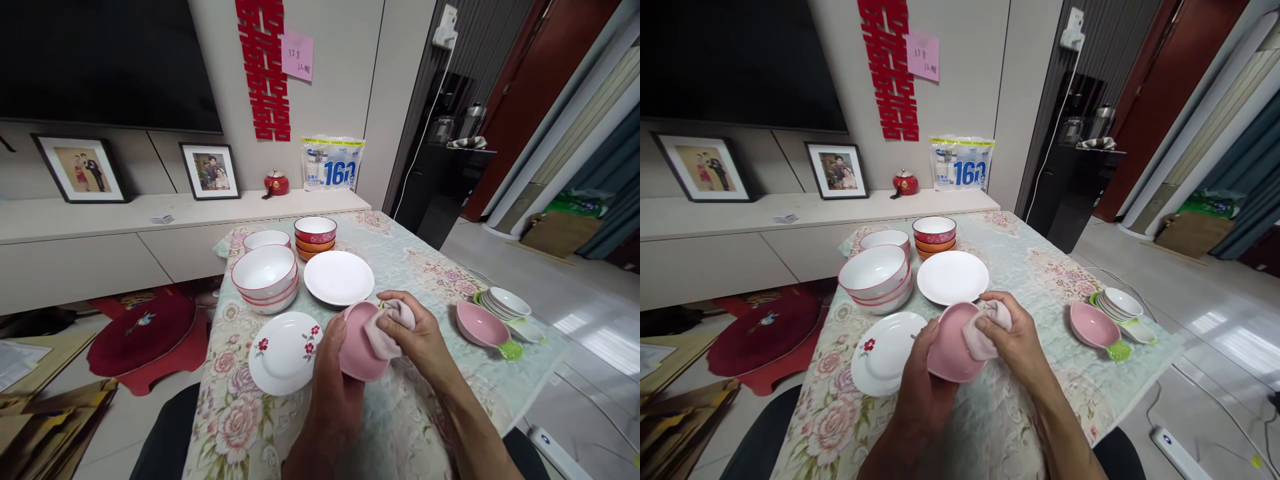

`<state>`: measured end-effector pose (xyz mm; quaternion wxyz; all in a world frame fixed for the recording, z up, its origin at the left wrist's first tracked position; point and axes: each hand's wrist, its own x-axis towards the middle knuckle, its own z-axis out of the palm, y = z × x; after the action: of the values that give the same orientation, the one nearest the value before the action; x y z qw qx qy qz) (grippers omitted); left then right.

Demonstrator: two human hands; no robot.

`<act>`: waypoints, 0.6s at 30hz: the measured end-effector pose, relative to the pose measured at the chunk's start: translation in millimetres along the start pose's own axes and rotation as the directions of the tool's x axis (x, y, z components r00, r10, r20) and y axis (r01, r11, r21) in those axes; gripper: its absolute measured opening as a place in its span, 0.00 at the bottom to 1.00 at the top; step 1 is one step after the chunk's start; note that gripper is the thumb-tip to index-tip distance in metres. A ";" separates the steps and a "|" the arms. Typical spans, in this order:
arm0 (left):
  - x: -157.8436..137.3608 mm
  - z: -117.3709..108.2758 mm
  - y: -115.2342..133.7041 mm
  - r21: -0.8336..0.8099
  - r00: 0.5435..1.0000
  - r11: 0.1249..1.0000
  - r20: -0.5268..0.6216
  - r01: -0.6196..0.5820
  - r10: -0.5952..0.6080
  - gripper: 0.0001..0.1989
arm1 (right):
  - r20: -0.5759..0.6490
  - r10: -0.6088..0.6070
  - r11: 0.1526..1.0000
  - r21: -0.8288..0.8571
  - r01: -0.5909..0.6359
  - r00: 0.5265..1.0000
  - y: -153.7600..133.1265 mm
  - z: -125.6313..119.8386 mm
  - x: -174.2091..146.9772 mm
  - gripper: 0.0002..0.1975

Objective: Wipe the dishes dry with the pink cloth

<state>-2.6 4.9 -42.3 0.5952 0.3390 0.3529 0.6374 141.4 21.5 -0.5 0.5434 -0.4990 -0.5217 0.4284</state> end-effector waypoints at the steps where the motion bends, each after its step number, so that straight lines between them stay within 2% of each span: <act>1: 0.0 4.1 6.3 -0.036 0.999 0.998 0.019 0.050 -0.049 0.17 | -0.004 -0.010 1.000 -0.025 0.010 1.000 -0.9 0.5 -1.1 0.17; 3: -0.6 11.2 18.1 -0.194 0.978 0.959 0.071 0.206 -0.196 0.15 | -0.032 -0.046 0.998 -0.043 0.045 0.998 -1.1 0.9 -2.5 0.15; 4: -1.3 14.0 23.5 -0.212 0.977 0.954 0.079 0.211 -0.199 0.15 | -0.040 -0.055 0.998 -0.043 0.054 0.998 -0.5 0.6 -2.8 0.14; 8: -7.0 19.0 41.2 -0.112 0.979 0.977 0.114 0.182 -0.169 0.14 | -0.057 -0.035 0.999 -0.022 0.034 0.998 3.5 -3.0 -1.4 0.14; 12: -12.3 21.9 45.8 0.039 0.994 0.999 0.103 0.029 -0.032 0.10 | -0.180 -0.033 0.999 0.036 0.040 0.983 5.9 -0.2 2.4 0.16; 15: -12.0 25.5 38.9 -0.020 0.997 0.999 0.066 0.040 -0.038 0.13 | -0.214 0.011 0.996 0.090 0.008 0.977 7.0 8.5 3.2 0.19; 18: -9.4 26.2 30.6 -0.097 0.997 0.992 0.027 0.077 -0.075 0.19 | -0.110 0.027 0.999 0.049 -0.022 0.994 9.8 19.5 0.7 0.23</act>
<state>4.4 -4.5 -2.6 0.6390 0.3033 0.3268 0.6268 122.6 25.4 -11.0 0.5780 -0.5154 -0.4741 0.4190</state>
